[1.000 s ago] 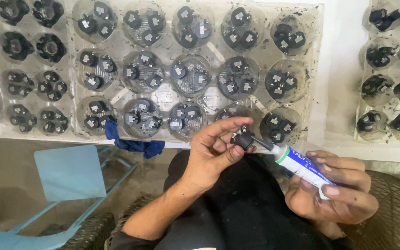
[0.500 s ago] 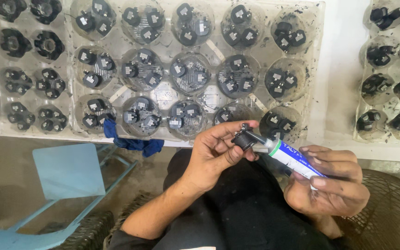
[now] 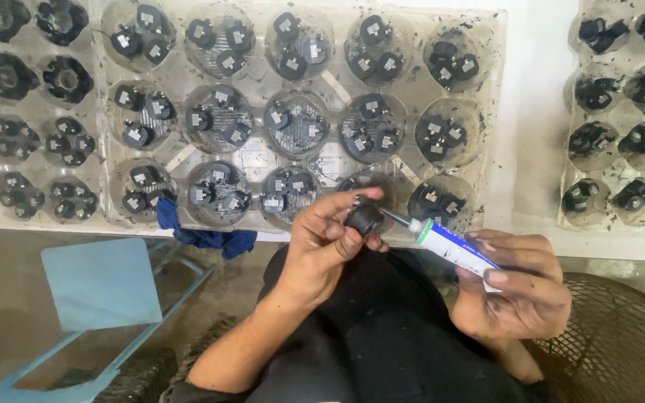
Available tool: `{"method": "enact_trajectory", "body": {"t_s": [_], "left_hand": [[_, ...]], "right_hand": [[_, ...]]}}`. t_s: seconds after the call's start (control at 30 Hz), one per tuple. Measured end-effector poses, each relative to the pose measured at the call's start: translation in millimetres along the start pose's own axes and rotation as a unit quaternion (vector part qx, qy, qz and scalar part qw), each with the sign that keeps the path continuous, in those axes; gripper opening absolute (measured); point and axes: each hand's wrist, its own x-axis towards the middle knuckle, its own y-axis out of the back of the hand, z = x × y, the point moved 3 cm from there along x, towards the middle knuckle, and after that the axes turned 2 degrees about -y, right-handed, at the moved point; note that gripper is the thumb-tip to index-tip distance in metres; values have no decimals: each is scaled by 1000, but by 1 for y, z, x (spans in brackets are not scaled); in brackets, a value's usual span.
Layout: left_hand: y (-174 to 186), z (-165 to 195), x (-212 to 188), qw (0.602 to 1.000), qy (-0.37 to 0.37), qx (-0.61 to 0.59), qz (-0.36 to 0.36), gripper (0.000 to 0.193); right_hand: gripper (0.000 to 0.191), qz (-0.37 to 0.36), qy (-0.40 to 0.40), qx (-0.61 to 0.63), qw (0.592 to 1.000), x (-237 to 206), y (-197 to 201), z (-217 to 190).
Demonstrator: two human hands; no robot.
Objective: The person picks small black plastic components one at a time from blister trays on the workbench and squeezes adhesive from a tube onto each component. They occasionally wipe the tube with a blue cloth and place treated components back into the trays.
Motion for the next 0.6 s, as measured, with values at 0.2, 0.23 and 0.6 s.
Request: {"method": "enact_trajectory", "body": {"t_s": [0.2, 0.23, 0.6], "left_hand": [[46, 49, 19, 934, -154, 300, 114, 47], [54, 56, 24, 923, -160, 325, 131, 47], [86, 63, 30, 876, -191, 393, 205, 46]], "right_hand": [[38, 38, -21, 12, 999, -20, 12, 17], [36, 56, -33, 24, 998, -26, 10, 21], [29, -119, -152, -48, 980, -40, 12, 45]]}}
